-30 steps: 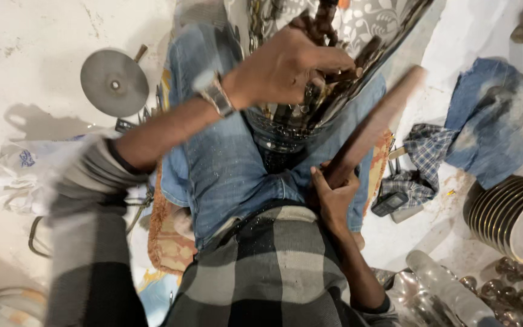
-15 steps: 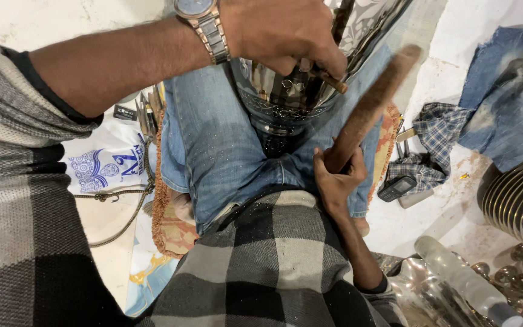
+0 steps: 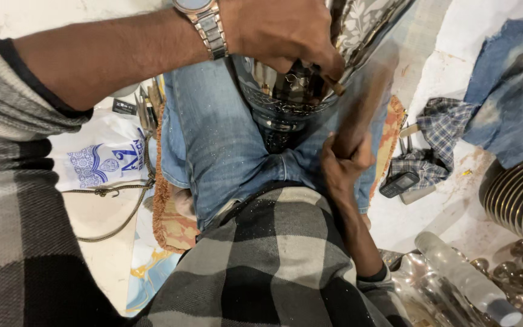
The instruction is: The person holds a metal vase on their lap and uses a chisel and wooden mallet to engrave patterns into its surface. They repeatedly position the chisel and strike it with the mallet, rotating the vase to access different areas.
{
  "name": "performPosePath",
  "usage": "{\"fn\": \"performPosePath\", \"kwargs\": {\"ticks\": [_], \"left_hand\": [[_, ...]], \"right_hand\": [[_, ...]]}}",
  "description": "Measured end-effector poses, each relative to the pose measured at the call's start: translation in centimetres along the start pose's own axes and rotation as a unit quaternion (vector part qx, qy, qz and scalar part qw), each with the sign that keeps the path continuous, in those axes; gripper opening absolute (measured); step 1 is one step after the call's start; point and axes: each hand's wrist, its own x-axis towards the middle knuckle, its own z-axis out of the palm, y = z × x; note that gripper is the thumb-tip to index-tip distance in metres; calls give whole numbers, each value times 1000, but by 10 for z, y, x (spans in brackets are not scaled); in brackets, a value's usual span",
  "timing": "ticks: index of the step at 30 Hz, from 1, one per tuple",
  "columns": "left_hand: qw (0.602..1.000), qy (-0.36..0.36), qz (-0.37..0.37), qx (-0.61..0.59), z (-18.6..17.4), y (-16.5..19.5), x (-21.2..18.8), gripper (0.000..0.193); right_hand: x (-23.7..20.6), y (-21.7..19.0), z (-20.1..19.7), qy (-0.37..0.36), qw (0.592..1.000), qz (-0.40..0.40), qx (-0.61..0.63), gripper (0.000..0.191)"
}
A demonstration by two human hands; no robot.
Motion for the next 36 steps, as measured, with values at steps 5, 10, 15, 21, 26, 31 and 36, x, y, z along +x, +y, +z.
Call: {"fn": "performPosePath", "kwargs": {"ticks": [5,10,15,21,26,31,36], "left_hand": [[999,-3,-24,-33,-2,2,-5,42],[998,59,-5,-25,1,-1,-6,44],[998,22,-58,20,8,0,-11,50],[988,100,-108,-44,30,4,-26,61],[960,242,-138,-21,61,10,-39,68],[898,393,-197,-22,89,29,-40,55],[814,483,-320,-52,102,56,-32,53]], "right_hand": [[-3,-4,-20,-117,988,62,-75,19],[-3,-1,-33,-122,988,93,3,27],[6,2,-46,-168,981,42,-89,32],[28,-12,-62,-153,981,121,-22,24],[65,-8,-93,-222,973,45,-41,21],[124,-31,-100,-345,922,-39,-170,22],[191,-97,-71,-476,758,-172,-411,26]]}}
